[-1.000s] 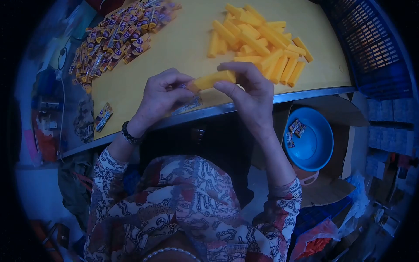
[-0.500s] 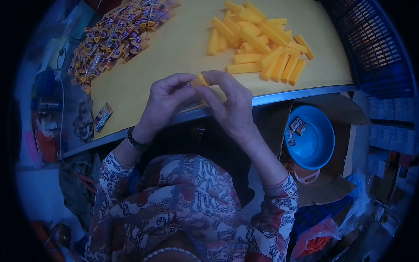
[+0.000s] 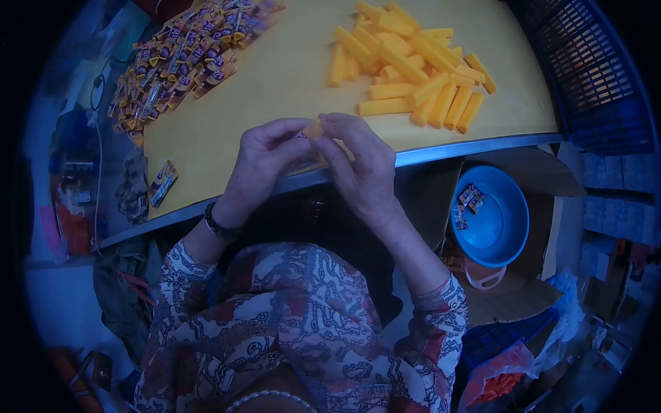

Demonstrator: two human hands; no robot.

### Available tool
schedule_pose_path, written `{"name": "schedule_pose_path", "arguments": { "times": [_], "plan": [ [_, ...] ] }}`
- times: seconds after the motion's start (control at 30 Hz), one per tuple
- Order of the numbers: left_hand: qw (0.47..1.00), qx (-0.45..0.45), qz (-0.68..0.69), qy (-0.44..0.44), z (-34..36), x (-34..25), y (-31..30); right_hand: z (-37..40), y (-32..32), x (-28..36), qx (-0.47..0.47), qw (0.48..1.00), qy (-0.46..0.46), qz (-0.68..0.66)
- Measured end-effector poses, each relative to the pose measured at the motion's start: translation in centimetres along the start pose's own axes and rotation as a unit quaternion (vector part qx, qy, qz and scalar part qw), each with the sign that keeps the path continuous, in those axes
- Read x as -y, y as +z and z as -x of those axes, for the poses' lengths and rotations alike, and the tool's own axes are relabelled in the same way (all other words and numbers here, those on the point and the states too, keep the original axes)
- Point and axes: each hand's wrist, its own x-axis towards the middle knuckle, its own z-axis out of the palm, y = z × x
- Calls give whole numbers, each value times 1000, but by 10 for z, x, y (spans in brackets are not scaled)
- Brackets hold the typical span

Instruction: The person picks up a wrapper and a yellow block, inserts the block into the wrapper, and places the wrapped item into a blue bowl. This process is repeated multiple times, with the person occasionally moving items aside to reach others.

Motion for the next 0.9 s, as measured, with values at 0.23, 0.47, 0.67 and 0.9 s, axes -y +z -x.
{"name": "schedule_pose_path", "arguments": {
  "times": [0.23, 0.47, 0.67, 0.9],
  "plan": [
    [1000, -23, -16, -5, -4, 1, -6, -6, 4, 1, 27, 998, 49, -7],
    [995, -49, -73, -44, -8, -12, -23, -17, 17, 3, 71, 990, 103, -63],
    [919, -149, -353, 93, -44, -41, -104, -14, 12, -2, 90, 984, 141, -53],
    [602, -293, -698, 254, -85, -106, -180, -6, 13, -3, 137, 983, 110, -59]
  ]
}}
